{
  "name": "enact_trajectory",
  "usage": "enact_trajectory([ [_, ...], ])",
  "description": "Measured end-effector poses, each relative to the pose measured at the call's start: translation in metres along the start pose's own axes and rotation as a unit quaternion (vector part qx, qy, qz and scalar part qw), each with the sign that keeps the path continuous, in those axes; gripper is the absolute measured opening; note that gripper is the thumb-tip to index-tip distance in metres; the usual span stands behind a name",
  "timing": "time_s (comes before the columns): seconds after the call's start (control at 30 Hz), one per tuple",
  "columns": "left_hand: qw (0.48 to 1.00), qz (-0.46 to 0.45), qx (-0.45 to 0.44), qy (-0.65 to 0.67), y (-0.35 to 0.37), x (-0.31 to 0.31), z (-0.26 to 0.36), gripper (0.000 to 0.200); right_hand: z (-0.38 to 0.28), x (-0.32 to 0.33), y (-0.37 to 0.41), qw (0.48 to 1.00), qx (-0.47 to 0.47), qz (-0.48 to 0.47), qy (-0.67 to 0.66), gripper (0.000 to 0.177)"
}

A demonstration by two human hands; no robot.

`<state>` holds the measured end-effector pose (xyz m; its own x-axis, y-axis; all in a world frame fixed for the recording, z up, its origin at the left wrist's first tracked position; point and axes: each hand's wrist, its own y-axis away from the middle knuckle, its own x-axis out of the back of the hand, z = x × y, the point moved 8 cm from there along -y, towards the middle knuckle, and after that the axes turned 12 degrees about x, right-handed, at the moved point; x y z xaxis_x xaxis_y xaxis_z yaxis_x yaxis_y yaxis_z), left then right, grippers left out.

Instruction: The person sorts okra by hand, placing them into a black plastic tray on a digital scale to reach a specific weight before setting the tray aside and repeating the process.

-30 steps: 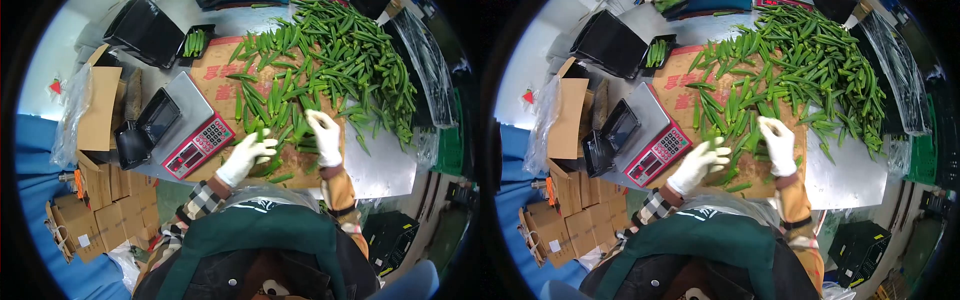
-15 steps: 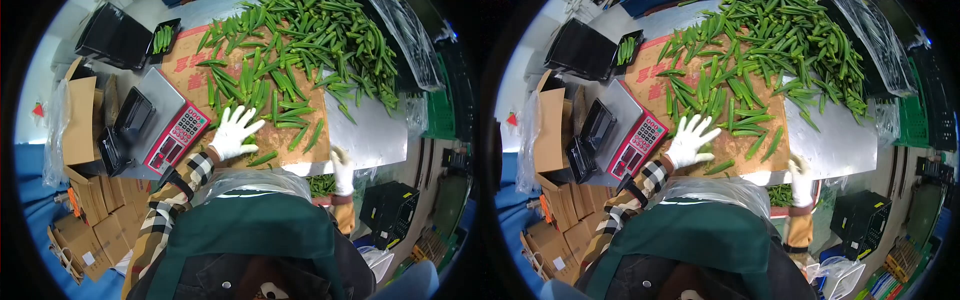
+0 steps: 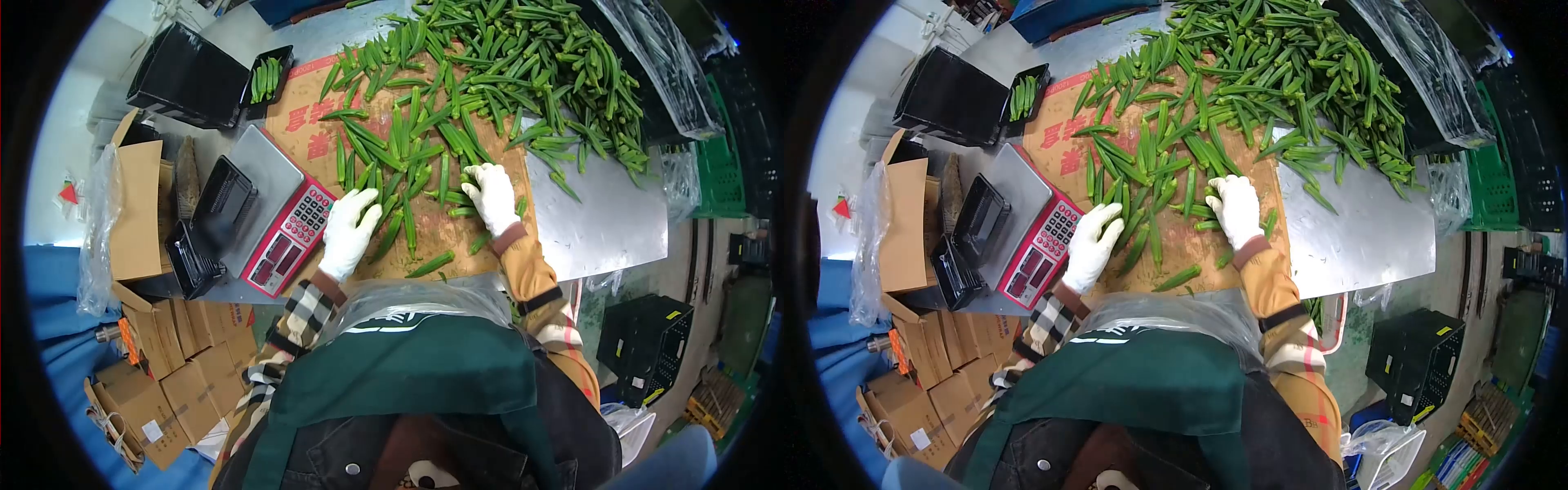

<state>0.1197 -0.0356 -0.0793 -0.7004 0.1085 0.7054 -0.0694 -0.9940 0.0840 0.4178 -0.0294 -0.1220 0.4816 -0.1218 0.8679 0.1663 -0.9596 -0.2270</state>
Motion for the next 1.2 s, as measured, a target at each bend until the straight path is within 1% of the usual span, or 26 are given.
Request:
enact_trajectory([
  [0.03,0.999,0.032,-0.022,-0.012,0.008,0.006,-0.002,0.031,-0.013,0.021,0.005,0.998,0.017,0.048,-0.029,0.037],
  [0.13,0.992,-0.017,0.082,0.094,0.023,-0.003,-0.027,0.031,-0.053,0.067,0.028,0.980,0.104,0.149,-0.080,0.036],
  [0.17,0.982,-0.042,0.113,0.142,0.028,-0.013,-0.029,0.029,-0.069,0.076,0.036,0.978,0.133,0.140,-0.077,0.039],
  [0.2,0.956,-0.118,0.148,0.226,0.032,-0.021,-0.009,0.034,-0.087,0.083,0.045,0.975,0.164,0.132,-0.075,0.041],
  [0.23,0.901,-0.202,0.189,0.335,0.035,-0.033,0.013,0.037,-0.106,0.090,0.054,0.965,0.204,0.141,-0.085,0.042],
  [0.27,0.825,-0.280,0.224,0.436,0.036,-0.046,0.037,0.040,-0.117,0.087,0.061,0.954,0.230,0.146,-0.120,0.040],
  [0.33,0.760,-0.361,0.235,0.487,0.036,-0.064,0.077,0.046,-0.139,0.085,0.067,0.950,0.267,0.108,-0.121,0.037],
  [0.37,0.702,-0.382,0.274,0.535,0.039,-0.077,0.084,0.047,-0.144,0.082,0.068,0.949,0.269,0.100,-0.131,0.035],
  [0.47,0.709,-0.403,0.249,0.522,0.031,-0.077,0.093,0.050,-0.142,0.086,0.066,0.954,0.236,0.112,-0.147,0.035],
  [0.5,0.699,-0.404,0.251,0.533,0.030,-0.076,0.093,0.051,-0.138,0.086,0.068,0.954,0.232,0.126,-0.145,0.034],
  [0.6,0.696,-0.395,0.254,0.543,0.030,-0.066,0.095,0.054,-0.127,0.084,0.072,0.959,0.176,0.149,-0.167,0.033],
  [0.67,0.704,-0.360,0.247,0.560,0.019,-0.060,0.077,0.056,-0.104,0.083,0.077,0.962,0.111,0.181,-0.174,0.031],
  [0.7,0.673,-0.358,0.233,0.604,0.010,-0.061,0.055,0.057,-0.092,0.087,0.077,0.971,0.056,0.163,-0.165,0.027],
  [0.73,0.670,-0.326,0.242,0.621,0.007,-0.046,0.044,0.054,-0.069,0.085,0.087,0.963,0.001,0.202,-0.178,0.024],
  [0.77,0.653,-0.314,0.246,0.644,0.004,-0.035,0.033,0.054,-0.041,0.077,0.098,0.945,-0.074,0.219,-0.231,0.022],
  [0.8,0.636,-0.299,0.250,0.666,0.002,-0.025,0.022,0.053,-0.025,0.080,0.107,0.951,-0.112,0.216,-0.193,0.023],
  [0.87,0.637,-0.276,0.253,0.673,0.001,-0.013,0.009,0.053,0.023,0.056,0.134,0.922,-0.220,0.201,-0.247,0.030],
  [0.93,0.639,-0.267,0.249,0.677,0.003,-0.007,0.007,0.054,0.050,0.040,0.148,0.928,-0.246,0.175,-0.219,0.037],
  [0.97,0.635,-0.265,0.250,0.681,0.003,-0.007,0.007,0.053,0.056,0.037,0.152,0.953,-0.245,0.137,-0.117,0.047],
  [1.07,0.620,-0.269,0.250,0.694,0.005,-0.013,0.008,0.052,0.060,0.011,0.156,0.909,-0.324,0.144,-0.220,0.061],
  [1.1,0.618,-0.269,0.254,0.694,0.006,-0.015,0.008,0.051,0.062,0.004,0.157,0.921,-0.314,0.122,-0.195,0.066],
  [1.2,0.619,-0.263,0.268,0.690,0.008,-0.015,0.014,0.052,0.076,-0.005,0.164,0.934,-0.294,0.148,-0.140,0.067],
])
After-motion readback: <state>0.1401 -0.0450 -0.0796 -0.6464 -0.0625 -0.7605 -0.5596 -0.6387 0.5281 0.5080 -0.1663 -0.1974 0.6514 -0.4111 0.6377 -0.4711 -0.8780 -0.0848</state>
